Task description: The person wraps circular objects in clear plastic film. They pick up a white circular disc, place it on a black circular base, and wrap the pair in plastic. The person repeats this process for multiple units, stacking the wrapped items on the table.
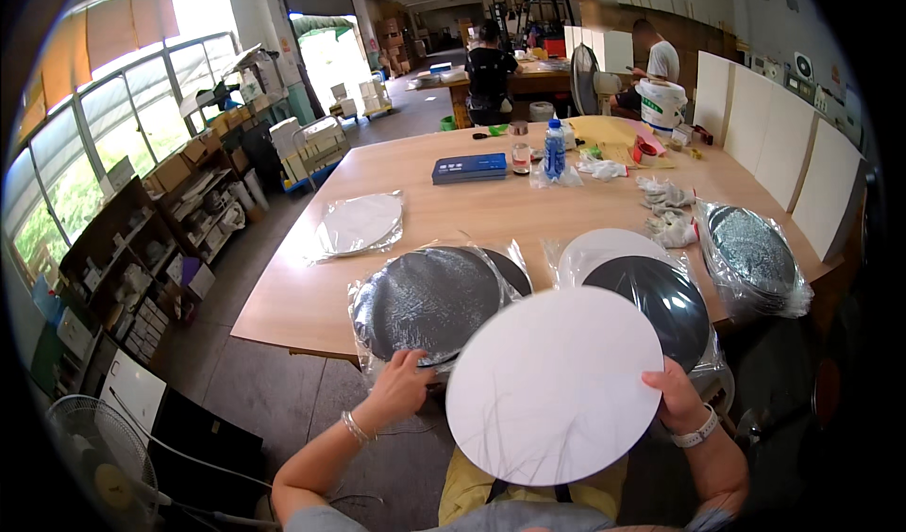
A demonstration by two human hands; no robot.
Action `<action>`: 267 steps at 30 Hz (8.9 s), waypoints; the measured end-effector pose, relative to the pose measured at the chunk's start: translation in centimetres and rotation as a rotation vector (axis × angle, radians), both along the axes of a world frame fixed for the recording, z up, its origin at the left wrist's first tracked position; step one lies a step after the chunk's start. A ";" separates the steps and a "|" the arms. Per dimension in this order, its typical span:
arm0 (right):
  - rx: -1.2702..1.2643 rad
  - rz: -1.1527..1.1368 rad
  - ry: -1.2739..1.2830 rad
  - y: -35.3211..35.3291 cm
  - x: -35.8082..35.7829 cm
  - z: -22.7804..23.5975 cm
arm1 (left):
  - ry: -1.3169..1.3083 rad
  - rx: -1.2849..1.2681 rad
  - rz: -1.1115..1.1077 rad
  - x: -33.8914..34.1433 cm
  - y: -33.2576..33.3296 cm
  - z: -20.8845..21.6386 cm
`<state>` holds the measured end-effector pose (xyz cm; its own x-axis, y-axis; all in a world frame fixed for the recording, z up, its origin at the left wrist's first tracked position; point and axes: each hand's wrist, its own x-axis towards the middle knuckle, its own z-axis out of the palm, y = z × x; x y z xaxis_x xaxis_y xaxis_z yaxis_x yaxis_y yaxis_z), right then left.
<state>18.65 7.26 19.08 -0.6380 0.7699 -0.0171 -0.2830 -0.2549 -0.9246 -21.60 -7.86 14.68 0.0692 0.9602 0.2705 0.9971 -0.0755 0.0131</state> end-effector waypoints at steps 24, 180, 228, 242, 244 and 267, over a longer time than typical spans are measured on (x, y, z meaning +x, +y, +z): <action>-0.234 0.152 -0.179 -3.6 -2.5 0.4 | 0.119 -0.096 -0.094 -3.4 3.4 1.8; 0.189 -0.031 -0.055 -1.3 -13.1 -8.4 | -1.588 0.346 0.175 -0.7 -8.9 3.9; -0.080 -0.773 0.132 1.1 10.7 -1.5 | -1.559 0.204 -0.112 20.1 6.2 -13.2; 0.403 -0.915 0.487 16.2 23.7 11.2 | -1.322 -0.311 -0.562 15.7 6.1 -13.3; 0.366 -1.020 0.362 19.6 25.1 10.3 | -1.207 -0.289 -0.511 15.8 7.4 -15.9; 0.381 -0.697 -0.868 11.8 17.4 -10.2 | -0.307 -0.016 -0.414 26.1 20.0 -4.7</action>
